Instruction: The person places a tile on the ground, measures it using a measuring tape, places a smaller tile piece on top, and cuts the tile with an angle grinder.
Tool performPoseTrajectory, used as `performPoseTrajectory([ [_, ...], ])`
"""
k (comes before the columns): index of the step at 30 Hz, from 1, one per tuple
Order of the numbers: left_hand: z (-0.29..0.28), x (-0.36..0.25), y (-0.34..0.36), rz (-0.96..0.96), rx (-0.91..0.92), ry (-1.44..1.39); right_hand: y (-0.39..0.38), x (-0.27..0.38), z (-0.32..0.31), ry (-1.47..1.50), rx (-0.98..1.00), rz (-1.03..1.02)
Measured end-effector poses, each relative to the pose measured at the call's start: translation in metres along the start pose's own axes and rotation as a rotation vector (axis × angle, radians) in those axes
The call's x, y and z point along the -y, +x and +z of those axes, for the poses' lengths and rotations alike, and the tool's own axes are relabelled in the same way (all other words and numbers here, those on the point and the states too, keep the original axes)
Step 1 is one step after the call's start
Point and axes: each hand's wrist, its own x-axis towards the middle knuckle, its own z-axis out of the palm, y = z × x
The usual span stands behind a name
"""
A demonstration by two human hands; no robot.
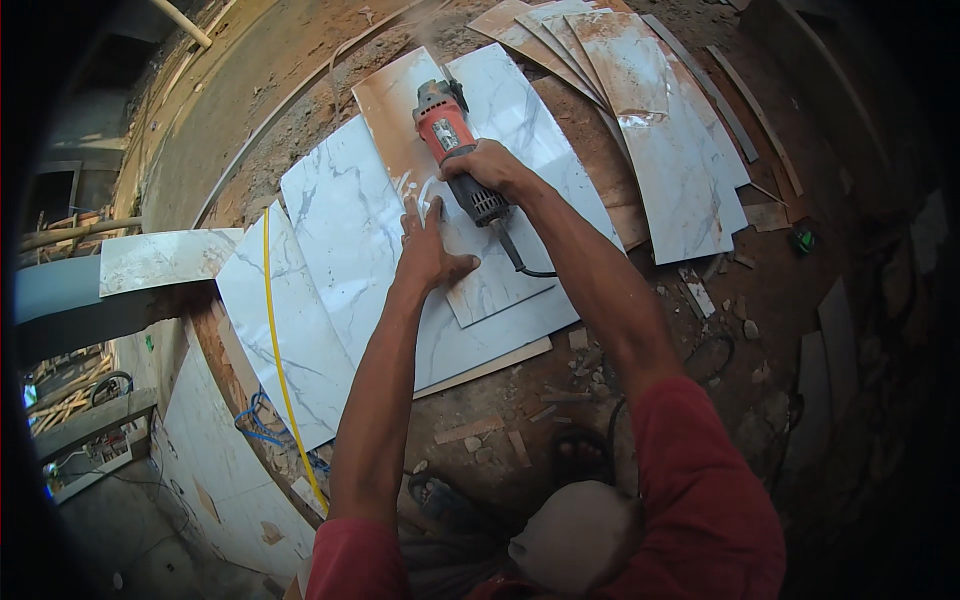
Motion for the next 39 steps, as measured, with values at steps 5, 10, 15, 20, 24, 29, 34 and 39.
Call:
performPoseTrajectory([
  [5,0.0,0.002,0.0,0.006,-0.009,-0.013,-0.008,0.0,-0.001,0.01,0.017,0.016],
  [10,0.001,0.001,0.001,0.004,-0.006,-0.023,-0.012,-0.005,-0.002,-0.019,0.003,0.019],
  [15,0.001,0.002,0.001,0.013,-0.011,-0.013,-0.018,-0.007,-0.001,0.007,0.012,0.006],
  [20,0.002,0.003,0.001,0.027,-0.024,-0.021,-0.024,-0.01,0.0,0.018,0.005,0.008],
  [24,0.002,0.003,0.001,0.029,-0.026,-0.003,-0.027,-0.01,0.0,0.007,0.006,0.026],
  [29,0.002,0.003,0.0,0.025,-0.025,-0.026,-0.028,-0.015,0.0,0.011,0.003,0.021],
  [34,0.002,0.003,0.0,0.03,-0.033,0.0,-0.035,-0.013,0.001,-0.001,-0.005,0.015],
  [39,0.001,0.001,0.0,0.026,-0.027,-0.013,-0.041,-0.015,0.0,0.025,0.0,0.007],
])
